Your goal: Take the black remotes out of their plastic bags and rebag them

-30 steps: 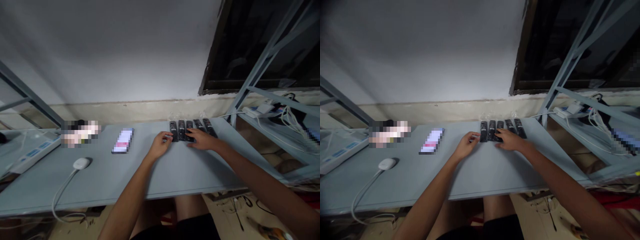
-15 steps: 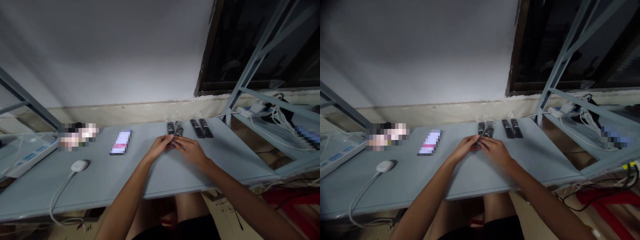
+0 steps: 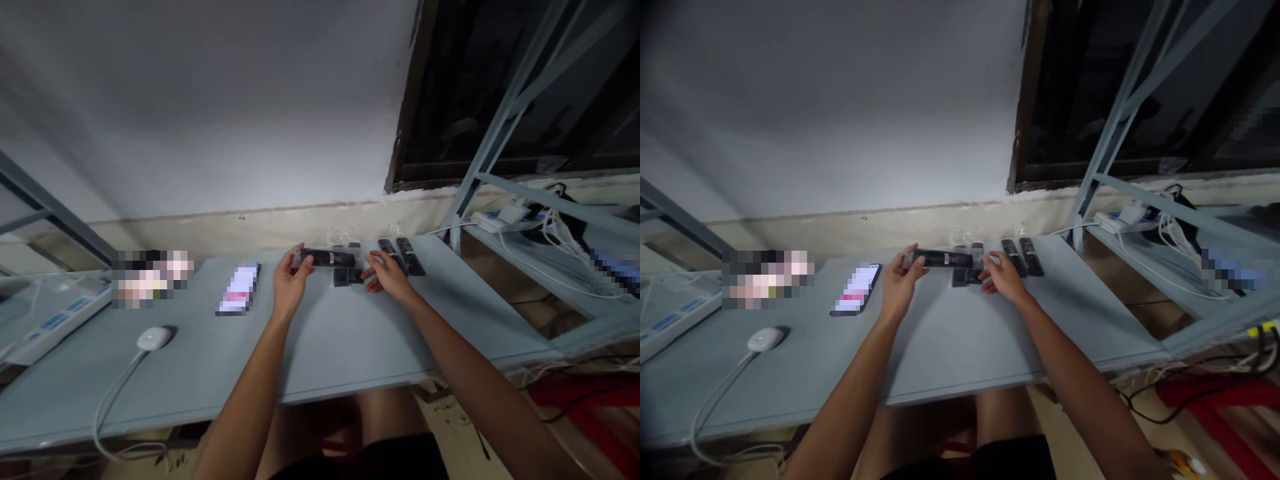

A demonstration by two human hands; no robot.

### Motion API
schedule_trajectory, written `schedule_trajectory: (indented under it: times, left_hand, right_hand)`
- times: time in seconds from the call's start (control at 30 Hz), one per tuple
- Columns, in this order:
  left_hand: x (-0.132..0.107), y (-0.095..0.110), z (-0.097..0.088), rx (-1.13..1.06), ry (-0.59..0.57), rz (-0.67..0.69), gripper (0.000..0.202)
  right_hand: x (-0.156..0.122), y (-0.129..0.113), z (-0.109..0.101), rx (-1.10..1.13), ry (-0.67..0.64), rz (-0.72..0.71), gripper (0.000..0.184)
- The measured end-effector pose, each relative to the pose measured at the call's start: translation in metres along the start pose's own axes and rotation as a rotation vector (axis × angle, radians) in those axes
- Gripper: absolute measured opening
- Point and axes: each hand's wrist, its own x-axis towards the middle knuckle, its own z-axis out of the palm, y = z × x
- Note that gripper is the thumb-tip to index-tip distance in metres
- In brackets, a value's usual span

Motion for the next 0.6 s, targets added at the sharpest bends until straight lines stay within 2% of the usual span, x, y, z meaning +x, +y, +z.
schedule_trajectory:
  times: [0.1, 0.2, 0.3, 0.37, 0.47, 0.6]
  left_hand:
    - [0.001, 0.007, -0.002, -0.088, 0.111, 0.057, 0.058]
    - [0.001, 0.008, -0.003, -0.111, 0.192, 0.072, 0.053]
    - [0.0, 0.005, -0.001, -0.149, 0.209, 0.045, 0.051]
    - [-0.001, 0.004, 0.0, -0.186, 0.192, 0.015, 0.049]
    - [0.0, 0.006, 0.002, -0.238, 0.174, -0.022, 0.045]
    - [0.003, 0.011, 0.0, -0.314, 0.182, -0.019, 0.043]
  right_hand:
    - [-0.009, 0.007, 0.004, 0.088, -0.113, 0.061, 0.061]
    - [-0.016, 0.009, 0.008, 0.264, -0.315, 0.14, 0.055]
    - [-0.022, 0.008, 0.012, 0.307, -0.524, 0.205, 0.053]
    - [-0.026, 0.007, 0.014, 0.282, -0.619, 0.231, 0.052]
    - [-0.03, 0.006, 0.014, 0.298, -0.693, 0.243, 0.052]
    - [-0.031, 0.007, 0.012, 0.331, -0.73, 0.24, 0.052]
